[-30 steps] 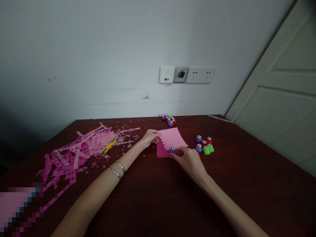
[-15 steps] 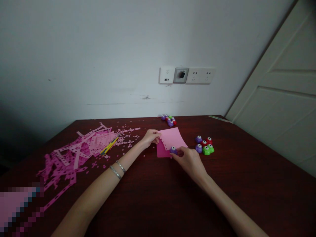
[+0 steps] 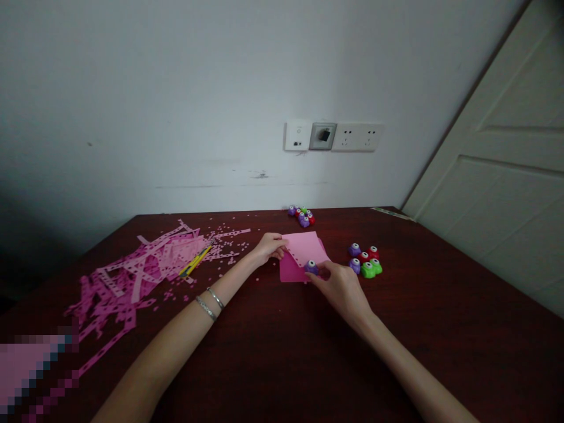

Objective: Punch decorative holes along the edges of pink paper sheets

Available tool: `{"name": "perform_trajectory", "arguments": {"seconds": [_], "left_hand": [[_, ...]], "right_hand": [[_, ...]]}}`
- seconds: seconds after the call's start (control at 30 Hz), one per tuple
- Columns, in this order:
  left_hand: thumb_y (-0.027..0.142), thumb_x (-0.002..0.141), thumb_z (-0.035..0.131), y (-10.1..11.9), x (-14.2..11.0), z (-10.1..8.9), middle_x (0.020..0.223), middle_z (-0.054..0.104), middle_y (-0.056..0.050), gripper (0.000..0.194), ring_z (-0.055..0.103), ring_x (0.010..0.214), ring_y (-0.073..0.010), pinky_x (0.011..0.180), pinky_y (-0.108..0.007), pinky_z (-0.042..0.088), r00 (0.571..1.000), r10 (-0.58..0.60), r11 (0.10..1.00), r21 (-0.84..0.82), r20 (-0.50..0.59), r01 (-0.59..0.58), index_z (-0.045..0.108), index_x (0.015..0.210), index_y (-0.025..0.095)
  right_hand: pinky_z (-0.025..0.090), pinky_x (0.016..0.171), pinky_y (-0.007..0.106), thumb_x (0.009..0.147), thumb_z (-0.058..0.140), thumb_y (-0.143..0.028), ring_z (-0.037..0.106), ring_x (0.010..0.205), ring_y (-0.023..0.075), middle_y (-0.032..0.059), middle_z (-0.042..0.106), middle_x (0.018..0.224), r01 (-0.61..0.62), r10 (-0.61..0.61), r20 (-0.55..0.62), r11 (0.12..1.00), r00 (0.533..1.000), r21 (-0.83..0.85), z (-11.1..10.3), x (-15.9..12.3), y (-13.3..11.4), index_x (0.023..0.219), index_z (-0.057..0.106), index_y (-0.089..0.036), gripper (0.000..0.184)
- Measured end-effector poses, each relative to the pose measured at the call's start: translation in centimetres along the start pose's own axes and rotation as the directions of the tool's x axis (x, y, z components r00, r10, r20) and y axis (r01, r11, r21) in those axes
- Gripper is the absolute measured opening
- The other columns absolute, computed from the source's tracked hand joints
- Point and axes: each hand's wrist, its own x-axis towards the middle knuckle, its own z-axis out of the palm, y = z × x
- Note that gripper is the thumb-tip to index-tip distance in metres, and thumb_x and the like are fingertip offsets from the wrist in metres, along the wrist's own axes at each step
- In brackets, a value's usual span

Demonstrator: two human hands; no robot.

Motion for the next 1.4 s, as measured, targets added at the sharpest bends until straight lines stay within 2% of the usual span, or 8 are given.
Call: {"name": "perform_trajectory", "arguments": {"seconds": [0.2,0.33,0.77,1.0,1.1,1.2,1.4], "left_hand": [[0.015,0.073,0.063,0.3,-0.2,-0.2,0.055,0.06,-0.001,0.013,0.051,0.04,-0.0058,0.039,-0.017,0.04,0.999,-0.04,0.999,-0.023,0.036,0.041,0.053,0.066,0.012],[0.015,0.072,0.065,0.4,-0.2,-0.2,0.049,0.058,0.001,0.015,0.051,0.039,-0.0061,0.039,-0.017,0.04,0.998,-0.054,0.998,-0.008,0.044,0.054,0.052,0.064,0.012],[0.018,0.07,0.068,0.4,0.0,-0.3,0.052,0.06,0.001,0.017,0.052,0.039,-0.0061,0.038,-0.016,0.04,0.999,-0.014,1.0,0.009,0.04,0.013,0.052,0.066,0.012],[0.016,0.07,0.067,0.2,-0.1,-0.1,0.054,0.061,-0.001,0.016,0.052,0.039,-0.0068,0.039,-0.018,0.041,0.998,-0.03,0.999,0.015,0.055,0.029,0.052,0.065,0.012],[0.015,0.07,0.065,0.2,-0.3,-0.1,0.049,0.058,0.0,0.014,0.053,0.038,-0.0081,0.041,-0.019,0.043,0.997,-0.059,0.998,0.027,0.053,0.058,0.052,0.066,0.012],[0.014,0.071,0.063,0.3,-0.4,-0.1,0.048,0.058,0.0,0.011,0.053,0.038,-0.0083,0.042,-0.019,0.044,0.998,-0.058,0.998,0.028,0.034,0.057,0.053,0.066,0.012],[0.011,0.071,0.06,0.5,-0.3,-0.2,0.05,0.058,0.0,0.01,0.053,0.039,-0.0077,0.041,-0.018,0.043,0.999,-0.051,0.999,0.016,0.012,0.05,0.052,0.065,0.012]], "right_hand": [[0.044,0.058,0.027,0.074,0.06,-0.033,0.063,0.062,0.0189,0.0049,0.068,0.069,-0.011,0.011,-0.019,1.0,1.0,0.011,-0.1,0.1,0.1,0.075,0.067,-0.017,0.017],[0.043,0.058,0.026,0.074,0.059,-0.033,0.063,0.062,0.0185,0.0047,0.068,0.069,-0.012,0.012,-0.018,1.0,1.0,0.005,-0.1,0.1,0.1,0.076,0.068,-0.017,0.018],[0.042,0.059,0.026,0.078,0.057,-0.031,0.062,0.065,0.0186,0.0059,0.067,0.071,0.072,-0.071,0.018,0.995,0.997,-0.073,0.0,-0.2,-0.2,0.078,0.064,-0.017,0.016],[0.039,0.059,0.024,0.079,0.049,-0.019,0.061,0.062,0.0165,0.0037,0.066,0.067,0.042,-0.038,0.055,0.996,0.998,-0.073,0.2,-0.3,0.2,0.071,0.063,-0.018,0.016],[0.04,0.061,0.024,0.08,0.048,-0.02,0.062,0.064,0.017,0.0044,0.066,0.068,0.019,-0.012,0.083,0.996,0.996,-0.083,0.3,-0.3,0.4,0.076,0.065,-0.017,0.017],[0.041,0.062,0.025,0.081,0.048,-0.023,0.061,0.066,0.0175,0.0052,0.066,0.071,0.046,-0.036,0.092,0.993,0.995,-0.107,0.2,-0.4,0.1,0.086,0.066,-0.017,0.019],[0.042,0.062,0.028,0.084,0.046,-0.046,0.064,0.07,0.0217,0.0078,0.068,0.078,0.066,-0.038,0.167,0.984,0.985,-0.163,0.3,-0.6,-1.8,0.09,0.067,-0.021,0.033]]}}
